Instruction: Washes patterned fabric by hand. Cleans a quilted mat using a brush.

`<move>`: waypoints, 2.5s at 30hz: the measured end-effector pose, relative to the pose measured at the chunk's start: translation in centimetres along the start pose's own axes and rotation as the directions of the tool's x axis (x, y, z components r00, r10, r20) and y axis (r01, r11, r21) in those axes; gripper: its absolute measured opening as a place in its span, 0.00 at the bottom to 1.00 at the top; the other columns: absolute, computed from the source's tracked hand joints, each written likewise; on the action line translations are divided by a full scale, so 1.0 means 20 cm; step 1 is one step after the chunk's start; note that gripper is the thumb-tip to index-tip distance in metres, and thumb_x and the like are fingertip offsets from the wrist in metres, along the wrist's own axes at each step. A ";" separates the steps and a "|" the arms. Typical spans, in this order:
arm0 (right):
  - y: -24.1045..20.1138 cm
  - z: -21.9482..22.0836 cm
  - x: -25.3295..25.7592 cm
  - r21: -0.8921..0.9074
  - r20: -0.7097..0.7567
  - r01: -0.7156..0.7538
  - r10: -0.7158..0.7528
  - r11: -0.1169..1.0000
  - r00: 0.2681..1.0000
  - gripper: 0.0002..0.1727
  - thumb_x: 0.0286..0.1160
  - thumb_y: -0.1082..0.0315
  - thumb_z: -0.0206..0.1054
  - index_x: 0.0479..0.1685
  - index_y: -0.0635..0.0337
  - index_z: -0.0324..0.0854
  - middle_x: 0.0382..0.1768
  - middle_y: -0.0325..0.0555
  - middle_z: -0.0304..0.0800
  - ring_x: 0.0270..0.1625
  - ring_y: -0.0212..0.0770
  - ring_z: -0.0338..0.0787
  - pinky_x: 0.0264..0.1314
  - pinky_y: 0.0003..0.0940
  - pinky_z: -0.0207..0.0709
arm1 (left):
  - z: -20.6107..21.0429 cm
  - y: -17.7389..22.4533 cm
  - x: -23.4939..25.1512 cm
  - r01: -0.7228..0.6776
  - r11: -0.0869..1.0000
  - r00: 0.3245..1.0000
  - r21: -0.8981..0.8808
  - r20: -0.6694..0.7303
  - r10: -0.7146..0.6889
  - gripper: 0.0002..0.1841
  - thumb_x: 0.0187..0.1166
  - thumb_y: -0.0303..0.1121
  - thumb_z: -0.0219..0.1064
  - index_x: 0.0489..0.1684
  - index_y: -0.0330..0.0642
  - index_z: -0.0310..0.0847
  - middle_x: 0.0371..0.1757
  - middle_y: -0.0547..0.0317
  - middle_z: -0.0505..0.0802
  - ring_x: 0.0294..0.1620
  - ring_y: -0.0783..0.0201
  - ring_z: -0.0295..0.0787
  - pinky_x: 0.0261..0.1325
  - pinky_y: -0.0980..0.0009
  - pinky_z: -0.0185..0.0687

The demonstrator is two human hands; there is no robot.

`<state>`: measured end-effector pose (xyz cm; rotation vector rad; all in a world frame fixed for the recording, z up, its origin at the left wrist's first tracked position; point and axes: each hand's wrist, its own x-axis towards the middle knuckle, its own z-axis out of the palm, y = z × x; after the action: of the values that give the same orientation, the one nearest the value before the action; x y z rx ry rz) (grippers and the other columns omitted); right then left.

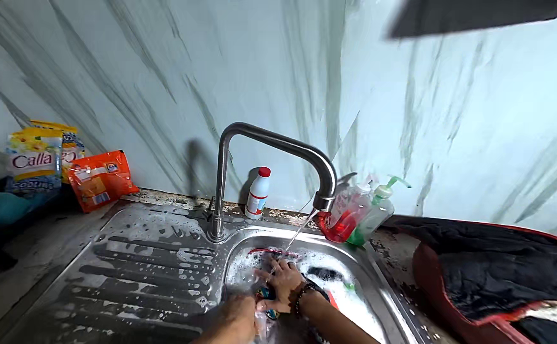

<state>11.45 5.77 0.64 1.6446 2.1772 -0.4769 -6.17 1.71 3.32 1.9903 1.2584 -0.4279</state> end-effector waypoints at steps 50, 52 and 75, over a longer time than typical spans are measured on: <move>0.17 -0.05 -0.82 0.495 -0.855 0.524 0.282 0.693 0.436 0.20 0.55 0.74 0.74 0.52 0.66 0.84 0.51 0.42 0.93 0.53 0.30 0.91 0.59 0.33 0.87 | -0.52 0.43 -0.51 -0.495 0.860 0.760 0.125 -0.416 0.498 0.11 0.72 0.19 0.71 0.51 0.34 0.89 0.46 0.42 0.93 0.48 0.48 0.90 0.54 0.47 0.84; 0.19 0.05 -0.74 0.541 -0.820 0.450 0.329 0.710 0.468 0.20 0.58 0.71 0.72 0.53 0.70 0.83 0.52 0.49 0.93 0.55 0.37 0.92 0.62 0.40 0.86 | -0.40 0.33 -0.30 -0.479 0.874 0.808 -0.084 -0.432 0.402 0.13 0.77 0.25 0.69 0.57 0.32 0.86 0.51 0.41 0.92 0.55 0.49 0.89 0.63 0.49 0.82; 0.45 0.14 -0.03 0.409 0.127 -0.383 0.364 0.828 0.923 0.41 0.94 0.39 0.35 0.79 0.67 0.72 0.74 0.70 0.79 0.79 0.66 0.79 0.80 0.65 0.67 | 0.06 0.17 0.60 -0.136 0.972 0.972 -0.192 -0.213 0.094 0.29 0.86 0.38 0.64 0.80 0.26 0.69 0.77 0.30 0.80 0.82 0.39 0.74 0.85 0.47 0.64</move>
<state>20.45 6.32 -2.04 2.2041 1.7258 -0.9082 2.55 7.59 -3.43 1.9529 1.2459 -0.0342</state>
